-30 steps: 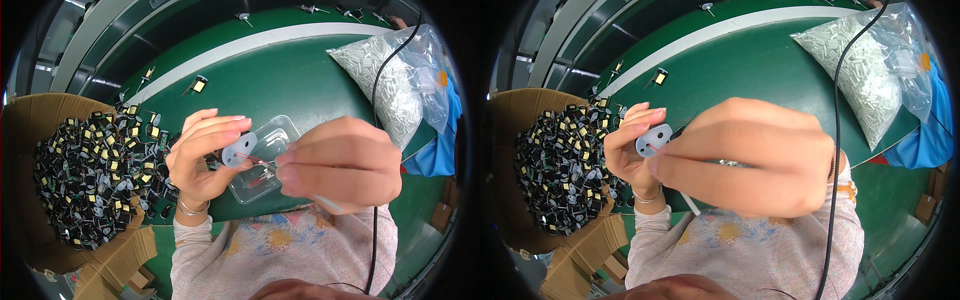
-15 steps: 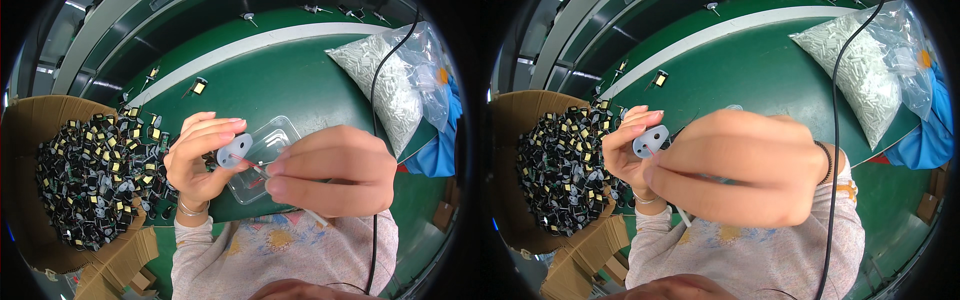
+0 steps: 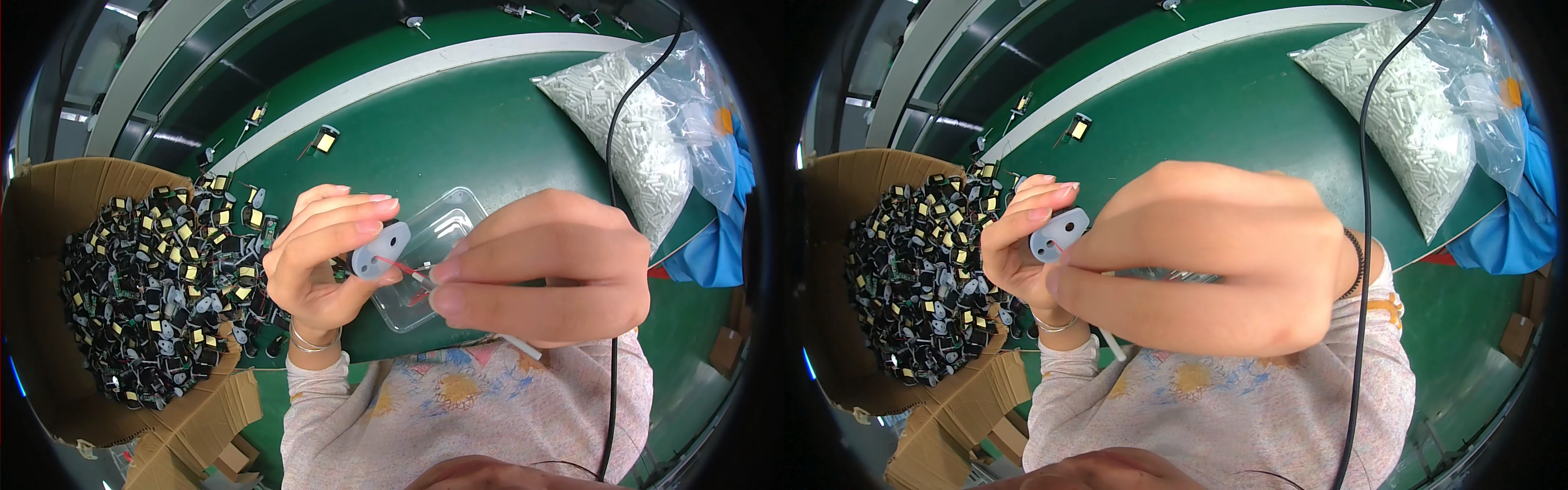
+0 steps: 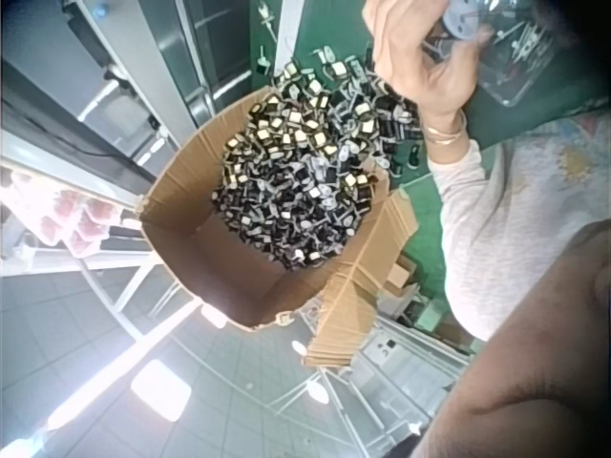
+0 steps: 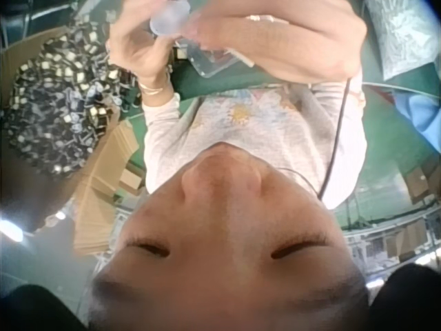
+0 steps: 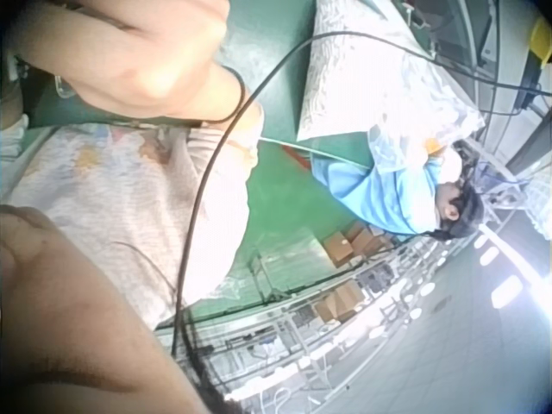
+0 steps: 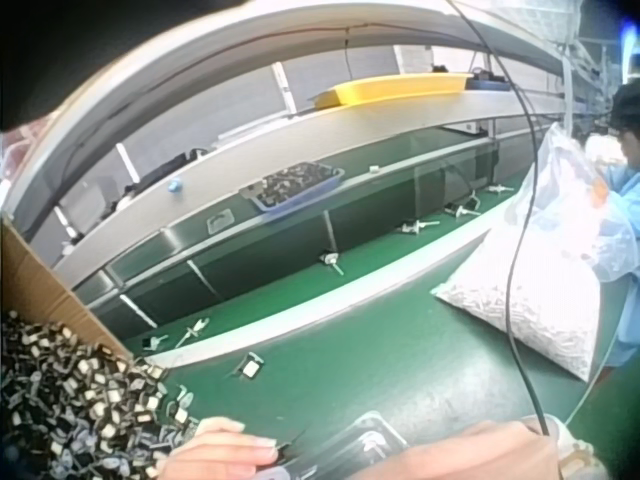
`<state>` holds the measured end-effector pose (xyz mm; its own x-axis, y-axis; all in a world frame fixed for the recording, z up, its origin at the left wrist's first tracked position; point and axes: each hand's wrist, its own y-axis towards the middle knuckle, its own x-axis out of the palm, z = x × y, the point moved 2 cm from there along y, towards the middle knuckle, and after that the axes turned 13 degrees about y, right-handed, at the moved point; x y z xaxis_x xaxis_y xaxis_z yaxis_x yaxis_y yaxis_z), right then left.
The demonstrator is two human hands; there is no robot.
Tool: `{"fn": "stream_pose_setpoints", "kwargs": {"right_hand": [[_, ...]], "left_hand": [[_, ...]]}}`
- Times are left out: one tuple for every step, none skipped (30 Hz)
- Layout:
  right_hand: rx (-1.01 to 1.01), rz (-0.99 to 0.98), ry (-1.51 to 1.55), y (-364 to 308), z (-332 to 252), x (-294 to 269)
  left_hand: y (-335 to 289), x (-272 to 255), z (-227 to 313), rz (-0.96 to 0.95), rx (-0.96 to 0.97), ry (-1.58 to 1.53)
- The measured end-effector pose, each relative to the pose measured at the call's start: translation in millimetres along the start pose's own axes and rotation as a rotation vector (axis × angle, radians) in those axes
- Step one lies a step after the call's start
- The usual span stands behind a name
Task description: The person assembles small electrical components by hand, inserting metal pins into plastic housings and securing them.
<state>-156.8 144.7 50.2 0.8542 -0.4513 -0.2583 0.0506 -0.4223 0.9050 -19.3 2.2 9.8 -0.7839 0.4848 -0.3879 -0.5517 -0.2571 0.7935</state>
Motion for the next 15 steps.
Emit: {"fn": "stream_pose_setpoints", "kwargs": {"right_hand": [[0.003,-0.004,0.006,0.0,0.7,0.2],[0.006,-0.008,0.009,0.0,0.6,0.1],[-0.003,-0.006,0.011,0.2,1.3,0.1],[-0.008,-0.005,0.011,0.1,1.9,0.2],[-0.012,-0.003,0.012,0.1,2.3,0.1],[-0.006,0.007,0.016,-0.1,2.7,-0.3],[-0.002,0.012,0.018,-0.2,2.5,-0.3],[0.000,0.017,0.024,-0.4,3.3,0.2],[0.003,0.021,0.029,-0.5,3.9,0.8],[0.004,0.023,0.033,-1.1,4.6,1.9],[0.005,0.025,0.034,-1.7,4.9,2.7],[-0.007,0.034,0.017,-3.3,5.3,4.1],[-0.013,0.038,0.008,-3.7,4.9,4.2],[-0.020,0.042,0.001,-4.0,5.0,4.5],[-0.030,0.017,-0.017,-3.7,4.3,4.5]], "left_hand": [[-0.1,-0.1,0.0,-0.001,-0.001,0.001],[-0.1,0.2,0.2,0.002,-0.005,-0.003],[0.0,0.3,0.2,0.005,-0.010,-0.008],[0.1,0.3,0.3,0.004,-0.010,-0.009],[0.4,0.4,0.4,0.007,-0.008,-0.011],[0.6,0.5,0.5,0.010,-0.007,-0.014],[0.7,0.7,0.6,0.009,-0.006,-0.016],[0.4,0.3,0.6,0.011,-0.005,-0.006],[0.1,-0.1,0.5,0.014,-0.004,0.004],[-0.2,0.0,0.5,0.014,-0.004,0.005],[-0.3,0.5,0.5,0.022,-0.013,0.003],[-0.4,1.0,0.4,0.030,-0.022,0.001],[-0.7,1.3,0.8,0.030,-0.021,-0.001],[-1.3,0.9,0.9,0.035,-0.044,-0.011],[-1.9,0.4,0.9,0.040,-0.068,-0.021]]}}
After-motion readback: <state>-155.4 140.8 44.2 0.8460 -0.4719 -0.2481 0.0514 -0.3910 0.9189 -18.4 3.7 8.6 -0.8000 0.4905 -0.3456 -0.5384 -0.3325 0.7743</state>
